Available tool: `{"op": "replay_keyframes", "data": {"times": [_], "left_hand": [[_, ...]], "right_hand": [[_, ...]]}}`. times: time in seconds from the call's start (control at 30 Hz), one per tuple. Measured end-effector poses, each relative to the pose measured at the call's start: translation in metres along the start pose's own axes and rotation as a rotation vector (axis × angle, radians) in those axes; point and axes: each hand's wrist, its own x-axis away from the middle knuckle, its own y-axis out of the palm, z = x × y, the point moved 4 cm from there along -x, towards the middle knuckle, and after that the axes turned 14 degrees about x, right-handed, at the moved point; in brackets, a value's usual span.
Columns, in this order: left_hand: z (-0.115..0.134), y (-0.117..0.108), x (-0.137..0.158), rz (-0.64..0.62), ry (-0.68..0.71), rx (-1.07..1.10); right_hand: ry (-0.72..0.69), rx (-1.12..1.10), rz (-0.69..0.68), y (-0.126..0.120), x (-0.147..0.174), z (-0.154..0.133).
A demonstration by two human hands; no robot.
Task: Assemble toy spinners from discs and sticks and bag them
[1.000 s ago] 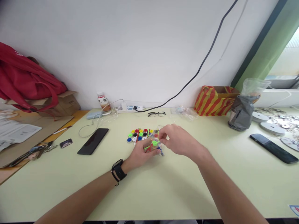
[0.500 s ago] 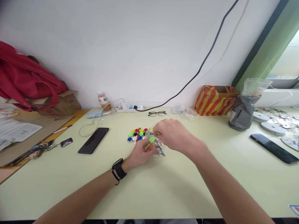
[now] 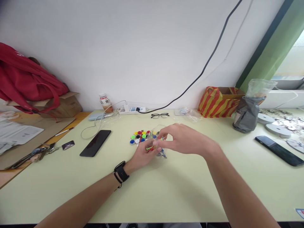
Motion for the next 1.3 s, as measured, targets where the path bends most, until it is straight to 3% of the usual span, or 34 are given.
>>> {"op": "replay_keyframes", "data": {"times": [0.1, 0.27, 0.47, 0.67, 0.8, 0.97, 1.3], "left_hand": [[-0.003, -0.002, -0.001, 0.012, -0.018, 0.067], [-0.001, -0.004, -0.002, 0.008, -0.053, 0.216], [0.007, -0.003, -0.003, 0.051, 0.018, 0.188], [0.015, -0.013, 0.001, 0.257, 0.133, 0.083], [0.018, -0.013, 0.003, 0.313, 0.17, 0.096], [0.015, -0.008, 0.004, 0.304, 0.168, 0.204], [0.016, -0.008, 0.004, 0.301, 0.169, 0.238]], "right_hand": [[-0.064, -0.028, -0.101, 0.006, 0.004, 0.006], [-0.047, 0.008, 0.009, 0.016, 0.004, 0.007], [0.023, -0.006, 0.079, 0.022, 0.011, 0.008], [0.041, 0.05, 0.082, 0.016, 0.015, 0.015], [0.087, 0.053, 0.055, 0.013, 0.015, 0.019], [0.022, -0.018, -0.016, 0.013, 0.009, 0.016], [-0.054, -0.272, -0.005, 0.0, 0.008, 0.018]]}}
